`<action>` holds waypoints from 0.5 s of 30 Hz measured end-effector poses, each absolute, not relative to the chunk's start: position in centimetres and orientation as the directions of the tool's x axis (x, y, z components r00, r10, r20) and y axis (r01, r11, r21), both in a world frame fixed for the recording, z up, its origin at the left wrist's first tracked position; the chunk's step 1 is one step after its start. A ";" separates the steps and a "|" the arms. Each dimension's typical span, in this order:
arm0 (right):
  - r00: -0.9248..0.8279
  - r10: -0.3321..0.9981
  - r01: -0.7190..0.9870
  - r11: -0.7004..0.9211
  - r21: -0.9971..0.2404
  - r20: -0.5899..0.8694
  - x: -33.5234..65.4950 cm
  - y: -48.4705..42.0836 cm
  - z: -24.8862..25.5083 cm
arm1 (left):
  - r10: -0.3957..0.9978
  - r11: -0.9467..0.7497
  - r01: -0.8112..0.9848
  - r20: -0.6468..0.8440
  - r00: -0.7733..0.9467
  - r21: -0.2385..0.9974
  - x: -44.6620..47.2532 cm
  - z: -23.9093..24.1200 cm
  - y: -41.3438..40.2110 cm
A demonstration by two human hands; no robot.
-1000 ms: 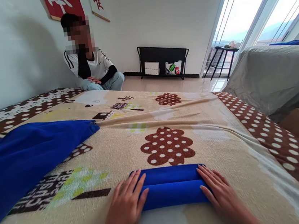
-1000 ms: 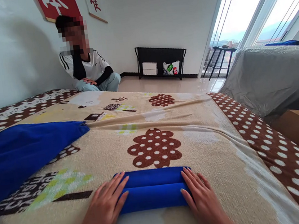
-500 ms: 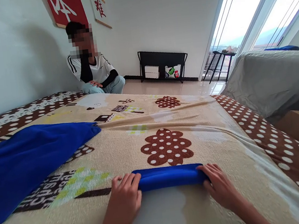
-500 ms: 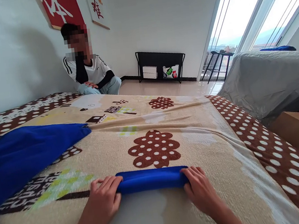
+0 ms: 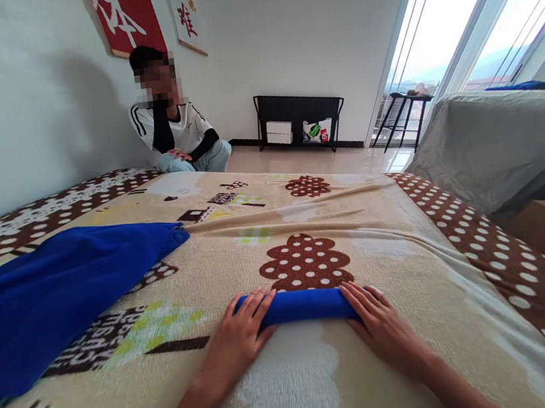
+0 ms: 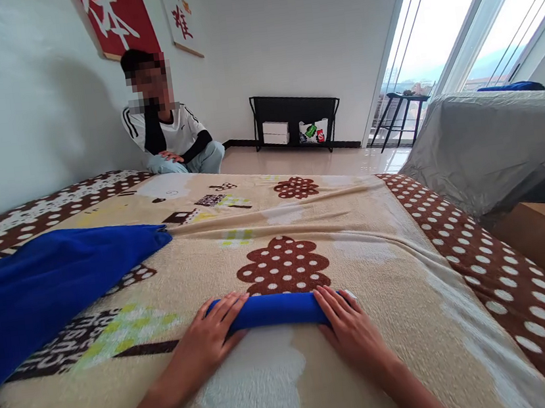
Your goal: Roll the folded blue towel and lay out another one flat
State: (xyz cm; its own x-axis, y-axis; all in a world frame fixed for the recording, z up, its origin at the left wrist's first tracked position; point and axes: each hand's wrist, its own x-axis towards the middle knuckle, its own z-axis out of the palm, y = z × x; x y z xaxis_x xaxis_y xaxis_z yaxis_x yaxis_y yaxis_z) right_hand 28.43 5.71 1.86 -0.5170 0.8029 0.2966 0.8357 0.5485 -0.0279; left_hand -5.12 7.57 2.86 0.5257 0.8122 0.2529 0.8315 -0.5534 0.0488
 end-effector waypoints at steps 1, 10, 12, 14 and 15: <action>-0.512 0.805 0.838 0.544 -0.031 0.300 29.4 5.8 1.7 | 0.816 -0.547 0.835 0.256 0.518 0.055 -6.0 2.7 7.7; -0.561 0.767 0.797 0.603 -0.048 0.311 31.0 8.0 1.8 | 0.813 -0.553 0.831 0.261 0.521 0.065 -7.6 2.3 10.0; -0.563 0.768 0.796 0.604 -0.051 0.305 31.1 8.1 2.4 | 0.822 -0.541 0.837 0.259 0.507 0.078 -7.8 2.5 10.0; -0.561 0.773 0.796 0.602 -0.063 0.294 31.3 8.0 3.8 | 0.828 -0.537 0.837 0.252 0.500 0.104 -8.0 3.0 9.9; -0.561 0.776 0.795 0.602 -0.074 0.287 31.4 7.9 5.0 | 0.830 -0.538 0.834 0.249 0.499 0.121 -8.1 3.2 9.8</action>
State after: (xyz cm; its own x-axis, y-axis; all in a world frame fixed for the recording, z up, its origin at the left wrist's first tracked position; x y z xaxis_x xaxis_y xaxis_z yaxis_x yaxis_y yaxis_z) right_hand 31.44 7.92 4.97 -0.5611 0.7762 0.2874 0.7950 0.6021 -0.0740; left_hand -8.08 9.80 3.24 0.4992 0.8300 0.2487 0.8342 -0.5380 0.1211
